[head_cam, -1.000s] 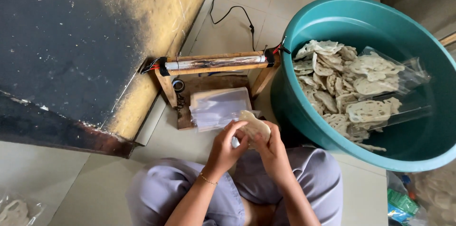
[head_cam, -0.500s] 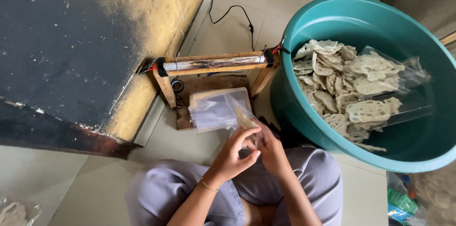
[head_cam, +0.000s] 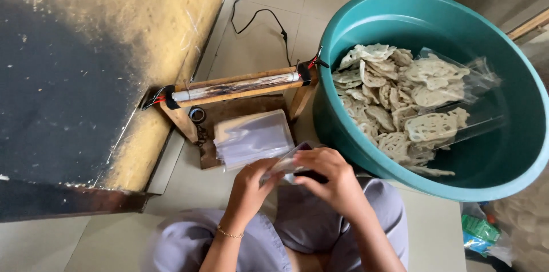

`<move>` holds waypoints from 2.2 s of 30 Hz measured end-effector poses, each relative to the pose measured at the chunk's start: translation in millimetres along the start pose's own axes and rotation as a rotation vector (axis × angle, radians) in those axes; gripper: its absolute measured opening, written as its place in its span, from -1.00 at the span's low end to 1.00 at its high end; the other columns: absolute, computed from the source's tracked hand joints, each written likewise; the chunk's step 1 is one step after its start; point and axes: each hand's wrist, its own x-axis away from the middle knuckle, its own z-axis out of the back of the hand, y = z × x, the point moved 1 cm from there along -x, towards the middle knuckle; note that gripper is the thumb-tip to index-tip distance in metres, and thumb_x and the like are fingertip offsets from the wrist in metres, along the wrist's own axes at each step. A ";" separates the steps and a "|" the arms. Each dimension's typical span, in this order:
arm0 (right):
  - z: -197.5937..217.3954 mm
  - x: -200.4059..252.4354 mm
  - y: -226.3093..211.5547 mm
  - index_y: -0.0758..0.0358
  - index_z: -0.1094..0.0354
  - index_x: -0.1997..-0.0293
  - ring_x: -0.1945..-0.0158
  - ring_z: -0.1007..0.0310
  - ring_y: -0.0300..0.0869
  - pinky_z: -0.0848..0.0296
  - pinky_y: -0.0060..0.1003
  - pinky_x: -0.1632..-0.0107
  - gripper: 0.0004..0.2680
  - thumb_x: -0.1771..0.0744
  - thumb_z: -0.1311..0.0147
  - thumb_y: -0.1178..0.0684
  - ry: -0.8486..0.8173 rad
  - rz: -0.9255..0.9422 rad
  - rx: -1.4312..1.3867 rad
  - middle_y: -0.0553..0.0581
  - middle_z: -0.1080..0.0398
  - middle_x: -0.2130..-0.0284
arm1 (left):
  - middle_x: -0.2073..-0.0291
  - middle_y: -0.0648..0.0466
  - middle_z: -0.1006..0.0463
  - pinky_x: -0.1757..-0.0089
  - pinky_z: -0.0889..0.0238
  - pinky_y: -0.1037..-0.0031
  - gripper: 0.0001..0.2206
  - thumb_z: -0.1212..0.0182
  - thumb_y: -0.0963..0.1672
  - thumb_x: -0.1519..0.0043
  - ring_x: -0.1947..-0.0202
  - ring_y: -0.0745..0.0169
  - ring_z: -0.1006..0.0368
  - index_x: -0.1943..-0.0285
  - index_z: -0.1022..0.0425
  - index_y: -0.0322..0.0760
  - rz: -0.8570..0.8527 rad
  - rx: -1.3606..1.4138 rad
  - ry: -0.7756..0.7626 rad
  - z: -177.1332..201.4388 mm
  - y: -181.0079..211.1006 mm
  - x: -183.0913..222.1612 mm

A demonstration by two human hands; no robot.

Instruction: Packaging crackers into plastic bags and sealing them with a manual heat sealer.

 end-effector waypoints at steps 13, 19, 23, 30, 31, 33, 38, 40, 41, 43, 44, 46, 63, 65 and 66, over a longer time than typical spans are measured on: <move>50.4 -45.0 -7.2 0.18 -0.48 0.13 0.36 -0.58 -0.08 -0.46 -0.22 0.26 -0.82 -0.22 -0.17 0.15 -0.123 0.147 0.361 0.05 -0.59 0.37 | 0.20 0.06 -0.73 0.26 -0.48 0.48 -0.60 -0.44 -0.13 -0.09 0.31 0.25 -0.64 -0.11 -0.53 -0.30 0.187 0.148 -0.161 -17.1 -4.2 -0.5; 111.7 -108.3 51.8 0.08 -0.55 0.27 0.64 -0.54 -0.30 -0.54 -0.32 0.44 -0.93 -0.26 -0.15 0.12 -0.365 -0.022 0.212 -0.12 -0.61 0.54 | 0.23 0.03 -0.76 0.18 -0.57 0.60 -0.68 -0.39 -0.24 -0.12 0.24 0.34 -0.69 -0.07 -0.56 -0.43 0.325 0.436 -0.270 -27.0 -18.0 -3.3; 113.9 -142.1 173.8 -0.03 -0.44 -0.15 0.13 -0.51 -0.18 -0.48 -0.19 -0.04 -0.78 -0.43 0.09 -0.08 -0.404 -0.445 0.530 -0.05 -0.49 0.16 | 0.11 -0.12 -0.73 0.05 -0.59 0.46 -0.64 -0.39 -0.19 -0.13 0.10 0.15 -0.69 -0.09 -0.52 -0.49 0.455 0.597 -0.254 -32.5 -33.0 -0.3; 25.7 -56.0 391.7 -0.02 -0.27 -0.28 -0.59 0.26 0.06 -0.09 0.33 -0.38 -0.66 -0.33 0.09 -0.04 -0.686 -0.543 0.974 0.13 0.20 -0.53 | 0.13 -0.17 -0.71 0.05 -0.57 0.44 -0.63 -0.37 -0.23 -0.14 0.11 0.11 -0.68 -0.11 -0.47 -0.55 0.420 0.700 -0.210 -41.2 -42.5 -0.1; 37.2 -66.7 396.8 -0.02 -0.27 -0.28 -0.59 0.26 0.06 -0.09 0.33 -0.38 -0.66 -0.33 0.09 -0.04 -0.687 -0.544 0.976 0.13 0.20 -0.53 | 0.13 -0.17 -0.71 0.05 -0.57 0.44 -0.63 -0.37 -0.23 -0.14 0.11 0.11 -0.68 -0.11 -0.47 -0.55 0.420 0.702 -0.210 -40.2 -40.5 -3.2; 58.7 -89.6 404.8 -0.17 -0.04 -0.50 -0.46 -0.06 0.06 -0.14 0.22 -0.40 -0.54 -0.36 0.13 -0.13 -0.643 -0.541 0.654 0.01 0.05 -0.51 | 0.13 -0.16 -0.71 0.06 -0.57 0.47 -0.63 -0.38 -0.19 -0.14 0.12 0.13 -0.69 -0.10 -0.48 -0.55 0.392 0.634 -0.204 -38.0 -35.8 -6.2; 141.1 -137.9 182.1 0.11 -0.42 -0.22 0.11 -0.47 -0.15 -0.43 -0.22 0.00 -0.74 -0.40 0.06 0.05 -0.238 -0.625 0.151 0.03 -0.45 -0.11 | 0.12 -0.08 -0.70 0.04 -0.57 0.49 -0.68 -0.35 -0.20 -0.16 0.11 0.21 -0.67 -0.07 -0.51 -0.47 0.391 0.579 -0.196 -29.6 -23.1 -6.8; 157.2 -128.1 147.0 0.25 -0.55 -0.09 0.36 -0.45 -0.20 -0.40 -0.37 0.28 -0.80 -0.36 -0.15 0.15 -0.080 -0.499 0.123 0.14 -0.59 0.15 | 0.13 -0.04 -0.71 0.05 -0.55 0.52 -0.70 -0.34 -0.20 -0.16 0.13 0.25 -0.67 -0.06 -0.53 -0.44 0.399 0.557 -0.193 -27.1 -20.8 -4.2; 162.8 -120.1 127.4 0.32 -0.48 -0.06 0.25 -0.43 -0.24 -0.43 -0.42 0.15 -0.85 -0.38 -0.13 0.23 0.065 -0.401 -0.018 0.15 -0.54 0.10 | 0.12 -0.02 -0.70 0.06 -0.53 0.52 -0.70 -0.34 -0.20 -0.17 0.12 0.26 -0.65 -0.07 -0.53 -0.43 0.396 0.551 -0.185 -27.3 -21.1 -2.1; 165.0 -101.7 91.2 0.39 -0.41 -0.03 0.14 -0.41 -0.28 -0.46 -0.48 0.02 -0.89 -0.40 -0.11 0.30 0.203 -0.300 -0.161 0.15 -0.49 0.04 | 0.11 -0.01 -0.69 0.07 -0.51 0.53 -0.69 -0.34 -0.19 -0.17 0.12 0.26 -0.64 -0.08 -0.53 -0.43 0.394 0.545 -0.172 -26.8 -21.0 3.0; 163.6 -91.6 73.8 0.36 -0.25 -0.08 0.12 -0.42 -0.20 -0.48 -0.42 0.04 -0.85 -0.43 -0.09 0.35 0.307 -0.248 -0.170 0.21 -0.41 0.06 | 0.12 -0.01 -0.70 0.08 -0.50 0.54 -0.69 -0.34 -0.20 -0.16 0.13 0.27 -0.64 -0.08 -0.53 -0.42 0.361 0.512 -0.165 -26.5 -20.6 4.7; 158.1 -75.3 47.6 0.33 -0.09 -0.13 0.10 -0.43 -0.13 -0.50 -0.37 0.05 -0.78 -0.45 -0.07 0.39 0.412 -0.192 -0.176 0.26 -0.33 0.08 | 0.12 -0.01 -0.70 0.09 -0.50 0.55 -0.68 -0.34 -0.20 -0.15 0.14 0.27 -0.64 -0.09 -0.53 -0.42 0.324 0.481 -0.156 -26.3 -19.7 7.7; 77.4 -38.9 -7.5 0.32 -0.51 0.20 0.11 -0.50 -0.21 -0.44 -0.39 0.12 -0.88 -0.24 -0.27 0.30 0.172 0.003 0.019 0.12 -0.51 0.03 | 0.12 -0.06 -0.70 0.10 -0.55 0.54 -0.64 -0.36 -0.23 -0.15 0.15 0.26 -0.65 -0.13 -0.50 -0.48 0.270 0.611 -0.066 -24.3 -18.7 23.7; 78.9 -36.2 -8.0 0.34 -0.52 0.13 0.02 -0.53 -0.14 -0.47 -0.32 0.01 -0.88 -0.29 -0.17 0.23 0.112 0.027 0.016 0.15 -0.51 -0.02 | 0.13 -0.04 -0.69 0.09 -0.54 0.55 -0.65 -0.36 -0.24 -0.15 0.15 0.27 -0.64 -0.12 -0.50 -0.47 0.269 0.626 -0.067 -25.1 -20.0 23.8; 79.4 -35.0 -8.3 0.36 -0.54 0.06 -0.07 -0.55 -0.07 -0.49 -0.25 -0.11 -0.83 -0.33 -0.07 0.16 0.054 0.051 0.013 0.19 -0.51 -0.07 | 0.14 -0.03 -0.69 0.09 -0.52 0.55 -0.66 -0.36 -0.24 -0.15 0.14 0.28 -0.63 -0.11 -0.50 -0.45 0.268 0.641 -0.069 -25.6 -20.8 23.7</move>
